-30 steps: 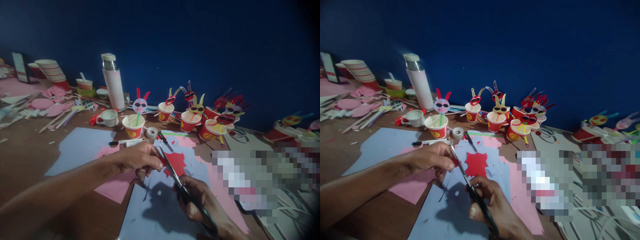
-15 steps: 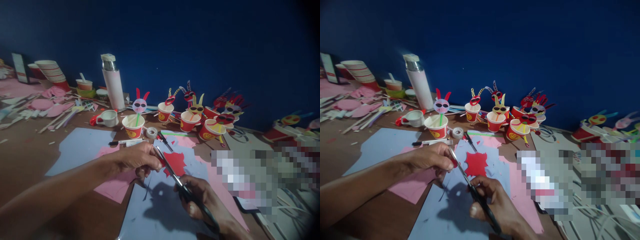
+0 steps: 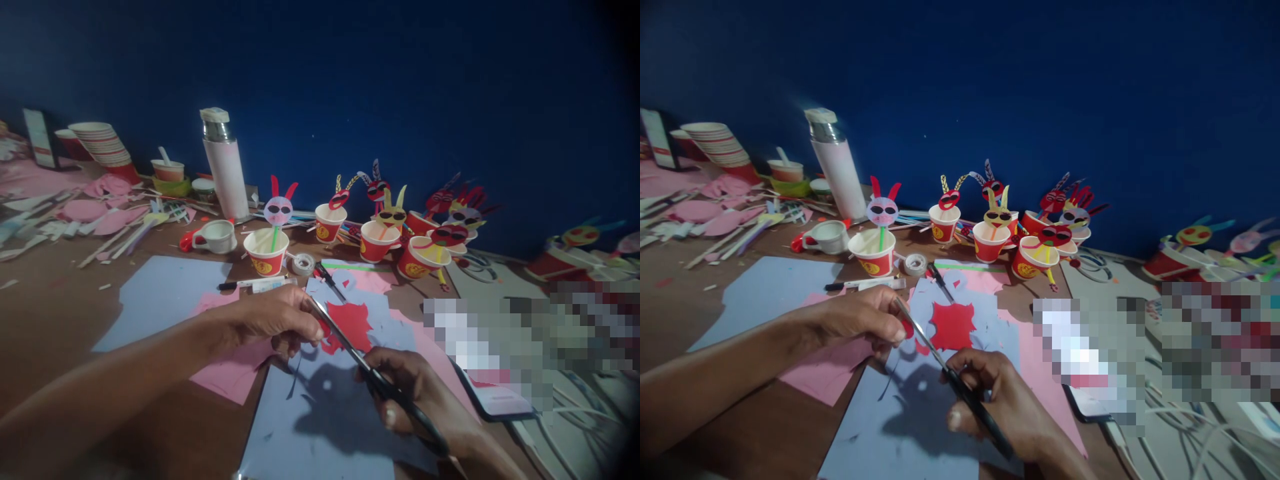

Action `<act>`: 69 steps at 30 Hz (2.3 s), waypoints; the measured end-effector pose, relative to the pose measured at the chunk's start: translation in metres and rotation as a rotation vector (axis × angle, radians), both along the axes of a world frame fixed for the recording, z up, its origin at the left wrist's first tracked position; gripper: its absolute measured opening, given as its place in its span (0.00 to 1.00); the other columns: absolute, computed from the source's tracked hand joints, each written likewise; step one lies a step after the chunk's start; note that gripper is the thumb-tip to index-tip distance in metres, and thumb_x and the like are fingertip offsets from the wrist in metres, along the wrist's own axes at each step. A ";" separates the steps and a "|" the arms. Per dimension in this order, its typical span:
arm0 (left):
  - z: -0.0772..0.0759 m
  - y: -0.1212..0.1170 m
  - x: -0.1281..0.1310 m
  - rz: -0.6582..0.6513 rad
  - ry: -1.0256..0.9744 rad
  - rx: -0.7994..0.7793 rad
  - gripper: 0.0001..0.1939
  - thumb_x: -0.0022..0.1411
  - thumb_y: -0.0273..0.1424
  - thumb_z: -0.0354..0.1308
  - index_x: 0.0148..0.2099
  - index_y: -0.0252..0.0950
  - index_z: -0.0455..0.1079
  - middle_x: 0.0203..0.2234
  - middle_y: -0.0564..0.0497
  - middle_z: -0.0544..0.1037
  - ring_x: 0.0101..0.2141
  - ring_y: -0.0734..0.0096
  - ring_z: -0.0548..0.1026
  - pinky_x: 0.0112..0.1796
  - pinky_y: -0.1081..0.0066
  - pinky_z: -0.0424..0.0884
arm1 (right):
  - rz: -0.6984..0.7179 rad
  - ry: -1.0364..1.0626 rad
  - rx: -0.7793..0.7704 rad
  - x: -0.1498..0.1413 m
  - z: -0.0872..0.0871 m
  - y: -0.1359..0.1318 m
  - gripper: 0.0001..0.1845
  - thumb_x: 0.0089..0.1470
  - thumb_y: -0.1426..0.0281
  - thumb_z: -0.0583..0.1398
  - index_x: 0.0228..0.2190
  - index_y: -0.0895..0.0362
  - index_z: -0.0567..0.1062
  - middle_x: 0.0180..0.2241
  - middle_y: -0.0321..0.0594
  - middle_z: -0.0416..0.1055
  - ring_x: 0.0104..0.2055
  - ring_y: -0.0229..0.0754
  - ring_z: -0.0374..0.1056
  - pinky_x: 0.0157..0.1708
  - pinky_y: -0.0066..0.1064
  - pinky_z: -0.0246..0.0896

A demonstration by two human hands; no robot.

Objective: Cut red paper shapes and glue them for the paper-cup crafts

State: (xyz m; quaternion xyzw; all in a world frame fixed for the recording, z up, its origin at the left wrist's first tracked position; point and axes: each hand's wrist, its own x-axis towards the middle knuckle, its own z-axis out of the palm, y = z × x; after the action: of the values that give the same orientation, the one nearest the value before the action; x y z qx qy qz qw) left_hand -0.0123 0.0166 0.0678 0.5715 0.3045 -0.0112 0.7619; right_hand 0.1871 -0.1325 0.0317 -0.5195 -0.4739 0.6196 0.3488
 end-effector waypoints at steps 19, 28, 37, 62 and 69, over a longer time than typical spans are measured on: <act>-0.015 -0.043 0.022 0.072 0.062 0.118 0.18 0.49 0.41 0.62 0.23 0.32 0.63 0.14 0.57 0.65 0.17 0.82 0.61 0.19 0.79 0.55 | -0.377 0.177 0.213 -0.015 0.002 0.012 0.25 0.37 0.62 0.70 0.35 0.56 0.66 0.25 0.30 0.64 0.26 0.33 0.58 0.25 0.24 0.55; -0.016 -0.050 0.023 -0.015 0.039 0.159 0.14 0.50 0.38 0.61 0.25 0.31 0.67 0.16 0.56 0.66 0.19 0.79 0.63 0.22 0.77 0.58 | -0.372 0.164 0.191 -0.018 0.004 0.010 0.18 0.39 0.75 0.66 0.34 0.55 0.66 0.25 0.29 0.67 0.27 0.33 0.63 0.28 0.25 0.58; -0.011 -0.038 0.020 0.017 0.083 0.017 0.07 0.45 0.29 0.58 0.28 0.31 0.71 0.19 0.52 0.73 0.19 0.78 0.66 0.23 0.76 0.62 | -0.354 0.148 0.157 -0.014 0.007 0.011 0.18 0.37 0.78 0.63 0.33 0.56 0.66 0.25 0.30 0.68 0.27 0.33 0.64 0.28 0.26 0.57; -0.016 -0.039 0.023 0.375 0.095 0.132 0.09 0.50 0.35 0.57 0.29 0.36 0.62 0.14 0.58 0.66 0.13 0.80 0.61 0.12 0.82 0.51 | -0.178 0.078 0.241 -0.012 0.006 0.004 0.28 0.46 0.44 0.58 0.34 0.56 0.65 0.25 0.33 0.61 0.27 0.35 0.55 0.27 0.26 0.53; -0.008 -0.037 0.023 0.452 0.012 0.179 0.05 0.54 0.32 0.54 0.29 0.37 0.61 0.15 0.58 0.69 0.10 0.84 0.56 0.10 0.84 0.51 | -0.114 0.137 0.166 -0.018 -0.006 0.004 0.27 0.45 0.45 0.59 0.34 0.55 0.64 0.23 0.31 0.60 0.24 0.33 0.54 0.25 0.25 0.53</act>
State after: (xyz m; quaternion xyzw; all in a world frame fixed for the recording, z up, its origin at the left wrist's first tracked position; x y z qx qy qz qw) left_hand 0.0108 -0.0203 0.0595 0.5541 0.4288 0.1833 0.6895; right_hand 0.1686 -0.1284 0.0256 -0.4715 -0.4683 0.5915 0.4567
